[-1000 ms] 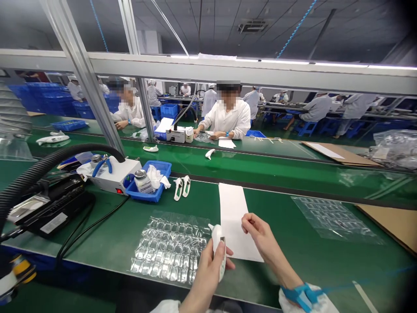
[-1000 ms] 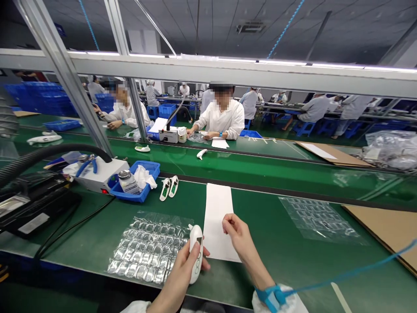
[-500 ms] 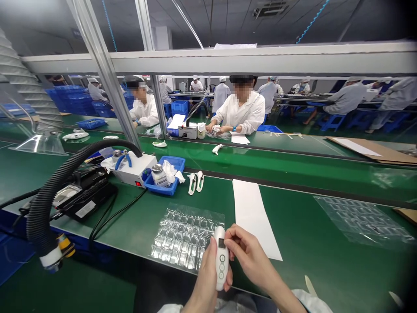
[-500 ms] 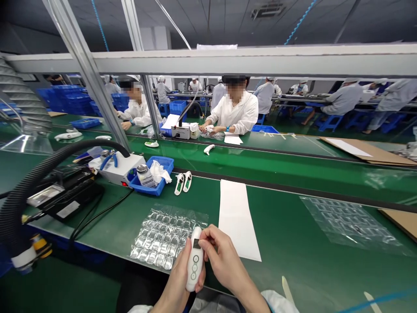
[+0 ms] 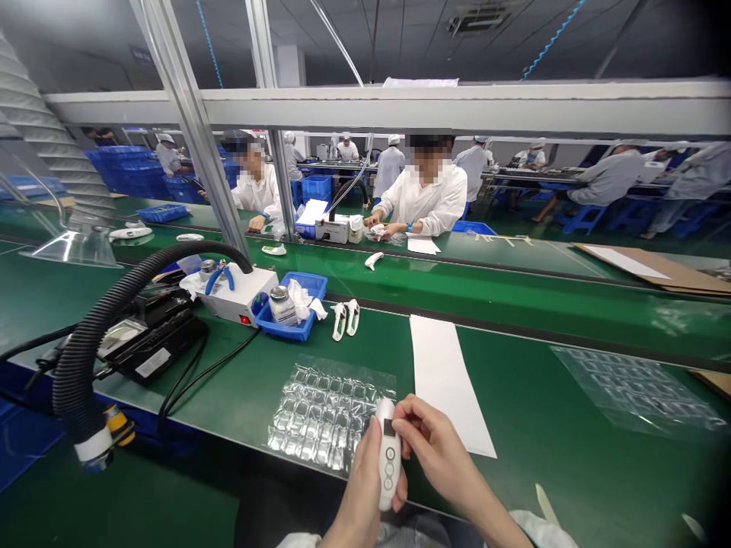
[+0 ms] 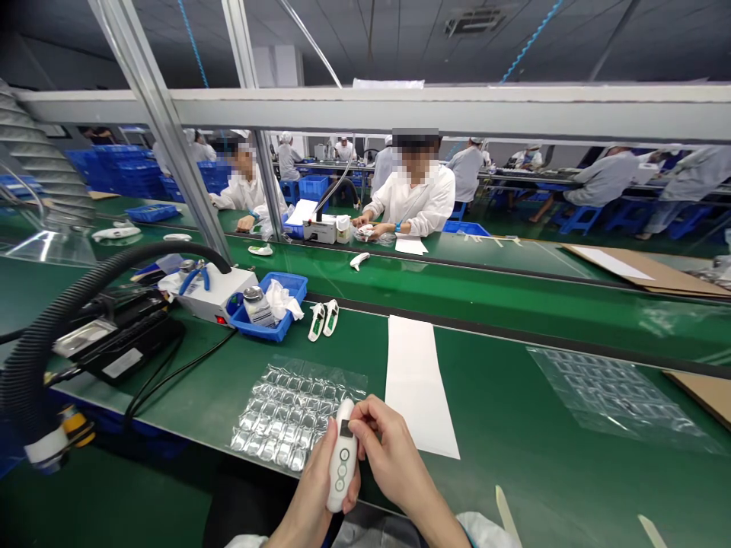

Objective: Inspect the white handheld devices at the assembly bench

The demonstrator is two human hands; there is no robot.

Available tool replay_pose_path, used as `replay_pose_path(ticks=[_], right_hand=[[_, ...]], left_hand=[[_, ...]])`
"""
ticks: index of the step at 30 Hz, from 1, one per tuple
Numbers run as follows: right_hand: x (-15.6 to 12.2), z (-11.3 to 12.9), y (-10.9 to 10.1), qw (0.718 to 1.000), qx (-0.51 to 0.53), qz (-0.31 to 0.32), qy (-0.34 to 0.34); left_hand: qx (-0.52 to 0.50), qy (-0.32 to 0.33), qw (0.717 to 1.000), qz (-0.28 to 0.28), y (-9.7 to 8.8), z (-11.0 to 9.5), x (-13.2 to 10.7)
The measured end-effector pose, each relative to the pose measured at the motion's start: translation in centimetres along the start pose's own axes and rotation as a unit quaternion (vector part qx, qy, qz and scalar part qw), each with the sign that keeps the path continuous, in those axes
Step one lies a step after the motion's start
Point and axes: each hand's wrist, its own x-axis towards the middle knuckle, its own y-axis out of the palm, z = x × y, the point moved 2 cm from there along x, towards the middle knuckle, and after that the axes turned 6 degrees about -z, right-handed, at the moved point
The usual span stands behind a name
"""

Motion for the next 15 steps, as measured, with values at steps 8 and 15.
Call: replay_pose_path(ticks=[8,15], right_hand=[[-0.06,-0.22,0.10,1.000,0.012,0.002,-0.001],[-0.46,-0.23,0.28,1.000,-0.012,-0.009,-0.012]], left_hand=[[-0.008,0.000,1.000,-0.008,0.00,0.09,-0.10],[0.021,0.004,1.000,-0.003,-0.24,0.21,-0.04]])
